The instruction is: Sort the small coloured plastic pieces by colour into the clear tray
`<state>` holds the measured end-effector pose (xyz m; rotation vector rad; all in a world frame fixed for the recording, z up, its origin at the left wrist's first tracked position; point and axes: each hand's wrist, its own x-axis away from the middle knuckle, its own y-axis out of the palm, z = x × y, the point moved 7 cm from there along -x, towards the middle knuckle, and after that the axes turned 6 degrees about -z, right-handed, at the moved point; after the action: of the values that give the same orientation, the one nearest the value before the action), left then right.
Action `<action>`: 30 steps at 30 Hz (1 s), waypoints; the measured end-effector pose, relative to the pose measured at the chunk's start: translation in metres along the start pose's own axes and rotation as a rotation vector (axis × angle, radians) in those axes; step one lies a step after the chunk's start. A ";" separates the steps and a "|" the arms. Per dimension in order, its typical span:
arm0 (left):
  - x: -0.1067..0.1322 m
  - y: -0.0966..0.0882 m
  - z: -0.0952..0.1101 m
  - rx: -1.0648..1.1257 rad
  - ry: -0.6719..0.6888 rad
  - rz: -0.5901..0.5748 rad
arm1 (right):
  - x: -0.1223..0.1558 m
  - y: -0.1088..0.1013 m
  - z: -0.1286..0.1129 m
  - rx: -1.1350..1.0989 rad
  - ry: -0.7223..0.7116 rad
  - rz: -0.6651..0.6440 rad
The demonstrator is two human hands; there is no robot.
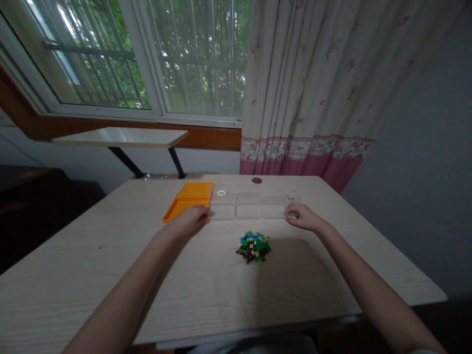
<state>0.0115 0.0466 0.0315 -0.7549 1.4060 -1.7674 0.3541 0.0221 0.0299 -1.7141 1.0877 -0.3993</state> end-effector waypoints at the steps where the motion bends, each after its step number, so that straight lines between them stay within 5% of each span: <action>1: 0.001 0.000 0.001 -0.005 -0.013 -0.005 | 0.000 0.000 0.000 0.001 0.004 0.000; 8: 0.005 -0.013 0.041 -0.099 0.027 0.135 | 0.003 -0.001 0.003 0.044 0.031 0.035; 13: -0.016 0.003 0.080 -0.110 0.166 0.079 | 0.004 0.000 0.003 0.040 0.045 0.033; 30: -0.033 0.013 0.085 -0.046 0.157 0.119 | 0.001 0.000 0.006 -0.005 0.033 0.016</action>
<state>0.1011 0.0269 0.0383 -0.5539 1.5671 -1.7371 0.3587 0.0247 0.0267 -1.7072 1.1269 -0.4162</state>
